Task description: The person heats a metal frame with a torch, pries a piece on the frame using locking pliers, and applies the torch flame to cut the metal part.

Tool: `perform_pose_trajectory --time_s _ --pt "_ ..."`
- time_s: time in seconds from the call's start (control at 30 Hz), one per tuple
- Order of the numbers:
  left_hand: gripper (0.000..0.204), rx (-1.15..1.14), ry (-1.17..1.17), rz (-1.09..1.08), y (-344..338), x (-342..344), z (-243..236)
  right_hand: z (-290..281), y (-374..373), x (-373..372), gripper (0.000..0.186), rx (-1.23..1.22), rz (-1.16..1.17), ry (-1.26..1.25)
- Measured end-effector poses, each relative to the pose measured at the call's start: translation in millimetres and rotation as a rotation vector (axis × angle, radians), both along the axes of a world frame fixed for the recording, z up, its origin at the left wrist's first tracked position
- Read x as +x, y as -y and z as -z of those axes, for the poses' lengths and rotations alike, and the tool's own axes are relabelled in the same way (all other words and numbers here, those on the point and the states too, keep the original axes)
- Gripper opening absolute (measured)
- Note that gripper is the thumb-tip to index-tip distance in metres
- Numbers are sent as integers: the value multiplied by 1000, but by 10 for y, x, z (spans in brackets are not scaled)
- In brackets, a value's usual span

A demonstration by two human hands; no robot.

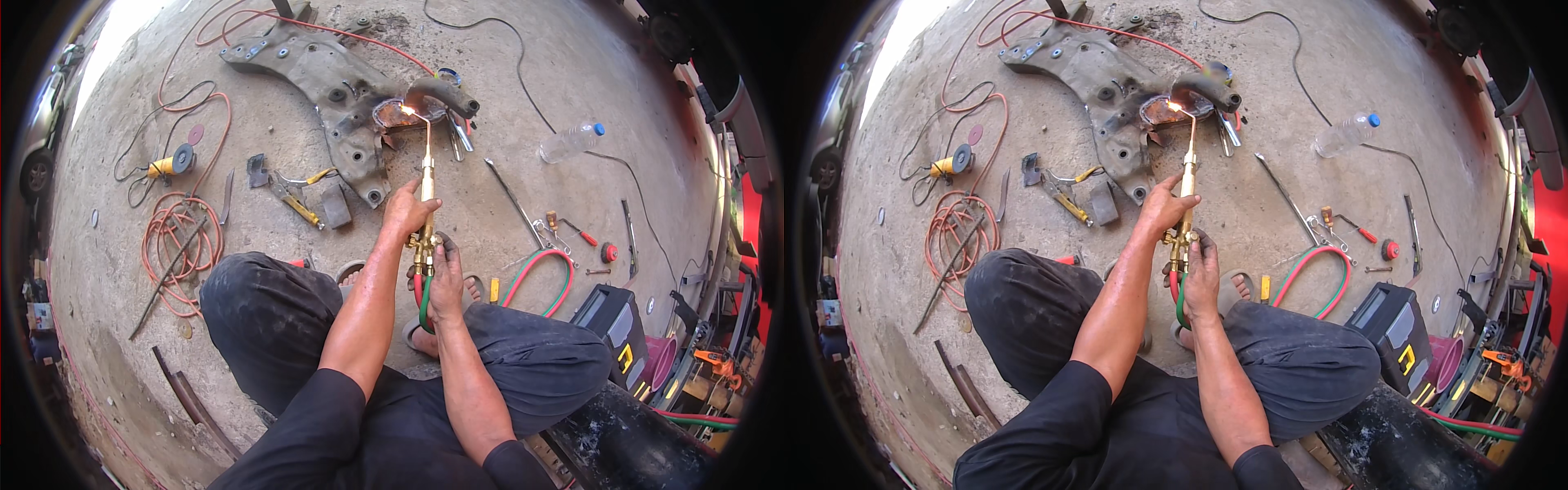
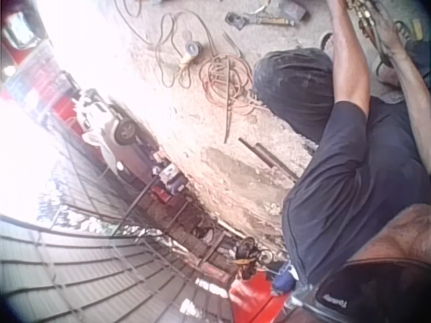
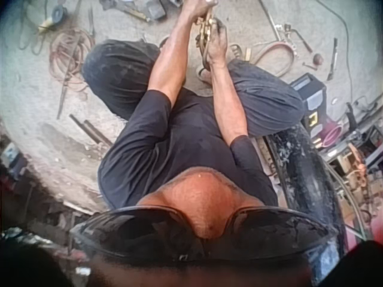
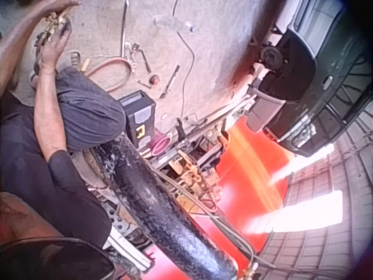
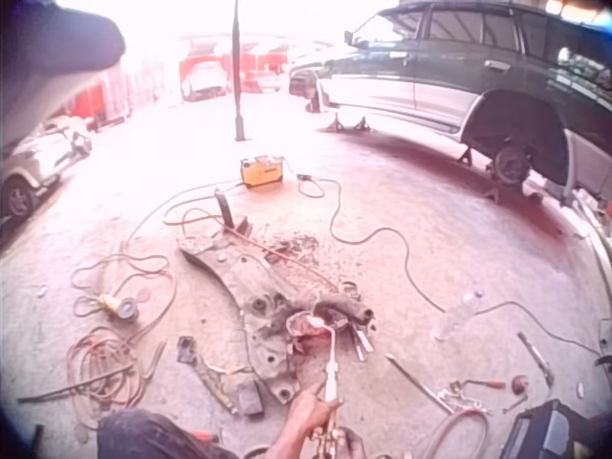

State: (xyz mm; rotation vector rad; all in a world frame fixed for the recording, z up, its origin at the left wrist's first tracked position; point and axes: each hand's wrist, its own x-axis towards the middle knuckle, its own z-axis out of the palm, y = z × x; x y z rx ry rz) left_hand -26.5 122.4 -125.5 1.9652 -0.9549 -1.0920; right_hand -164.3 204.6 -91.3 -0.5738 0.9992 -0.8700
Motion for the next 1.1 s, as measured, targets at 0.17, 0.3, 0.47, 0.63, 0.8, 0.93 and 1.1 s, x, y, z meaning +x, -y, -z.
perform_pose_trajectory --time_s 0.17,0.3,0.47,0.63,0.8,0.93,1.1 --pt "74 -14 1 -4 -4 -2 12 79 -6 14 34 -8 21 2" --pt "74 -9 8 -6 -1 -5 14 90 -6 24 34 -15 41 -2" --pt "74 -7 -13 -10 -6 11 5 68 -3 29 33 -2 32 2" --pt "74 -4 -18 -5 -11 14 -35 26 5 27 33 6 18 8" --pt "74 -7 -26 -12 -20 13 -48 27 4 33 33 14 19 13" --pt "73 7 -37 -10 -14 19 -60 22 -2 40 34 5 21 11" --pt "74 4 -18 -4 -13 30 -56 52 -1 39 35 -4 19 -6"
